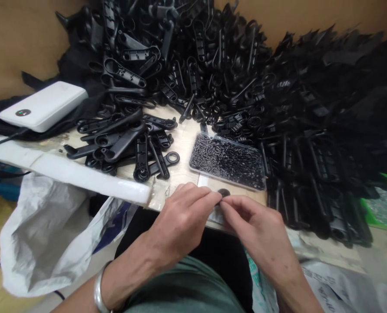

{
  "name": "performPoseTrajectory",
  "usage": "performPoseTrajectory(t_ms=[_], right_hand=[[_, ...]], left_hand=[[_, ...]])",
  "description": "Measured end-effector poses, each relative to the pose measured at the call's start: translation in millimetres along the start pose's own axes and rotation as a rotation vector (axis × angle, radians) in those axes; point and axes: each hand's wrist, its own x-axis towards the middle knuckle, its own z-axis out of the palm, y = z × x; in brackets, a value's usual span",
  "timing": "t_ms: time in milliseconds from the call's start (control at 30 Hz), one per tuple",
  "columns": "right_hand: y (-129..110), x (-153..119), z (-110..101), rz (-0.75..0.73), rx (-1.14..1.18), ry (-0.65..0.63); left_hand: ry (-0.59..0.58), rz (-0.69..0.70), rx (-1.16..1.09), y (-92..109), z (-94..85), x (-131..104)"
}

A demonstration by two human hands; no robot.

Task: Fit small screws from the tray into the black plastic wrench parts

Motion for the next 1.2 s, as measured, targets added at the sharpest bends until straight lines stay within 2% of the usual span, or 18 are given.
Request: performPoseTrajectory(t_ms=[200,400,633,733,900,1000,1100,1200], right_hand=[[2,-4,8,-0.091,-0.028,0.168],[6,-1,13,-0.048,0.077,0.219],[14,-1,5,-0.006,0.187,0.177],[24,-1,3,-0.051,0.066,0.197],[30,0,-3,-0.231,-0.27,0.218],[21,-3,-4,-0.259,-0.154,0.236],[10,-7,3,-0.164,0.103,0.208],[5,-7,12,-0.087,0.202,0.196]], left_hand=[[0.049,0.11,0.001,9,3.3,5],[0.144,0.028,-0.014,7,6.1,6],[0.126,-0.069,0.021,2,4.0,1],[0.111,-0.116,0.053,0,-0.9,0],[0.108,-0.16,0.087,2,-6.7,1],[0.157,-0.092,0.132,6,-6.4,2],[0.176,0.028,0.169,8,-3.0,-1],[0.145,0.095,0.188,8,1.6,-5]])
